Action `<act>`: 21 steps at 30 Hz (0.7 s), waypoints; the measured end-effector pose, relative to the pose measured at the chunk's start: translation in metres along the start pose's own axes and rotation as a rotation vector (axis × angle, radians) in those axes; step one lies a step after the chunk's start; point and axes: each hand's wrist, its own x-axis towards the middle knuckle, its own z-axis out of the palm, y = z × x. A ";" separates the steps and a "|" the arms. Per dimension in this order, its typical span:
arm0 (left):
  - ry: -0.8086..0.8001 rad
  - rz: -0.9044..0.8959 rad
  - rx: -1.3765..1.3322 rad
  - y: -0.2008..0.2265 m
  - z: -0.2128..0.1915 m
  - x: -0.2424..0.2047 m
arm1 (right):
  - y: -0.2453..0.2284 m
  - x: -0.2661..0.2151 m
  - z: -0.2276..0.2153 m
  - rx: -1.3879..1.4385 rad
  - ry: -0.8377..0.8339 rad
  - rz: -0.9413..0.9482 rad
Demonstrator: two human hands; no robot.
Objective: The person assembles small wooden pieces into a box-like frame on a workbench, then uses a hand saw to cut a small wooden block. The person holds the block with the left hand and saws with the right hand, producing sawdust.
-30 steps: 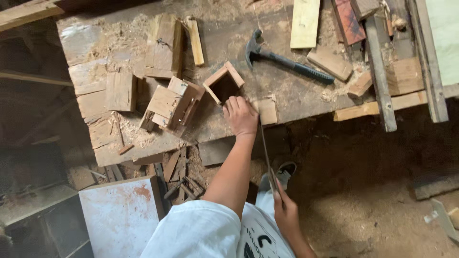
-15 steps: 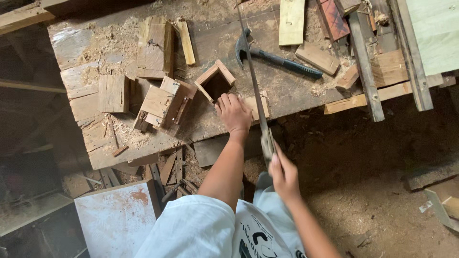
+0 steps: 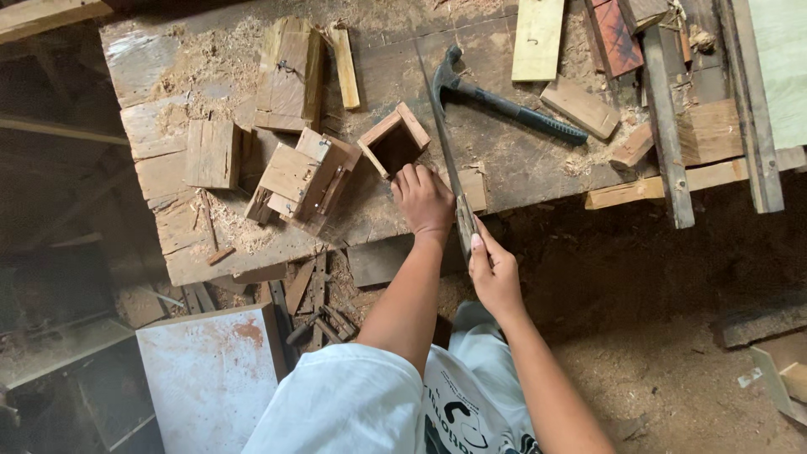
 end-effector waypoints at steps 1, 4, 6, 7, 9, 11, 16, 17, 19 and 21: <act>-0.003 0.002 0.024 0.001 -0.001 0.000 | -0.001 -0.003 0.002 -0.051 0.029 -0.003; -0.003 0.010 0.058 0.003 0.001 0.006 | -0.002 -0.004 0.008 -0.134 0.092 -0.017; -0.027 0.010 0.046 -0.002 -0.003 -0.001 | 0.007 -0.018 0.012 -0.093 0.100 0.010; -0.046 -0.009 0.060 -0.007 -0.007 -0.006 | 0.013 -0.028 0.013 -0.127 0.096 -0.129; -0.053 -0.017 0.044 -0.003 0.002 0.007 | 0.029 -0.036 0.008 -0.207 0.118 -0.454; 0.031 -0.001 0.083 0.003 0.008 0.012 | 0.051 -0.061 -0.003 -0.174 0.091 -0.365; -0.017 0.000 0.068 0.000 0.004 0.004 | 0.126 -0.169 -0.028 -0.255 0.086 0.262; -0.034 -0.011 0.061 0.001 0.005 0.009 | 0.139 -0.173 -0.034 -0.210 0.102 0.238; -0.051 -0.014 0.065 -0.002 -0.002 -0.003 | 0.153 -0.199 -0.040 -0.124 0.135 0.231; 0.008 0.022 0.066 0.000 -0.001 -0.001 | 0.151 -0.205 -0.045 -0.040 0.098 0.230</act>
